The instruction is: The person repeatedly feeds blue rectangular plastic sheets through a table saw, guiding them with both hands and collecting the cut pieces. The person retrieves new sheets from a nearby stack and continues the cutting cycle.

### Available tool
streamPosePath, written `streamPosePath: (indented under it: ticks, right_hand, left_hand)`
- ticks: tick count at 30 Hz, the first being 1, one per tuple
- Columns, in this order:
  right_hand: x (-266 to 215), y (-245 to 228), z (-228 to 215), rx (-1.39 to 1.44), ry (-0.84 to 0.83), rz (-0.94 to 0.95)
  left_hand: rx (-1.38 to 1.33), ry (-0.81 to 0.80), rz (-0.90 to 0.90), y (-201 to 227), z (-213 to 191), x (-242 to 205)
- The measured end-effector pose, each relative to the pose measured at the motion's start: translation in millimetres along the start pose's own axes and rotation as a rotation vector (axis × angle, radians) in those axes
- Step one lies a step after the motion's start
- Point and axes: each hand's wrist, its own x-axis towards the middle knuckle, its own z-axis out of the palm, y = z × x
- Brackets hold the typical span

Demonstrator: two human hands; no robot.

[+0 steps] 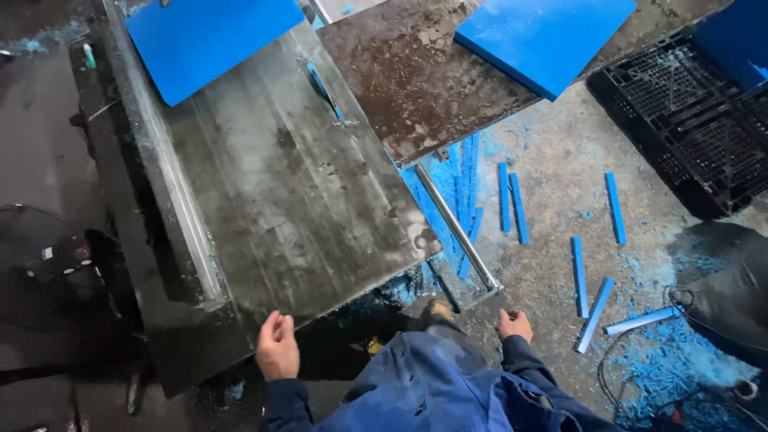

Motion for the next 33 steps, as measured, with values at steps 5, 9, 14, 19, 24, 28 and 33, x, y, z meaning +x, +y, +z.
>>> streamPosePath:
  ticks: [5,9,14,19,24,28,33]
  right_hand:
    - [36.8,7.3,-8.0,-0.204,0.146,-0.242]
    - [51.3,-21.3,-18.3,-0.225,0.200,-0.271]
    - [48.6,-61.8,-15.1,-0.085,0.136,-0.175]
    - [54.0,-71.5,-7.1,-0.134,0.146,-0.187]
    - [86.9,-34.1,-3.6,-0.147,0.190,-0.209]
    - [78.5,-30.3,-19.7,-0.069,0.212,-0.134]
    - [55.0,-18.5,-28.7,0.045,0.210,-0.030]
  left_hand:
    - [0.199,0.387,0.191,28.9,-34.9,12.1]
    - [0.395,0.522,0.435,4.5,-43.7,38.7]
    - [0.360,0.424,0.188,14.2,-35.2,55.3]
    - [0.383,0.398,0.225,-9.7,-6.9,71.8]
    - [0.452,0.356,0.227,0.7,20.5,64.5]
    - [0.351,0.224,0.126,14.5,40.8,66.0]
    - [0.353,0.158,0.200,22.3,57.6,80.6]
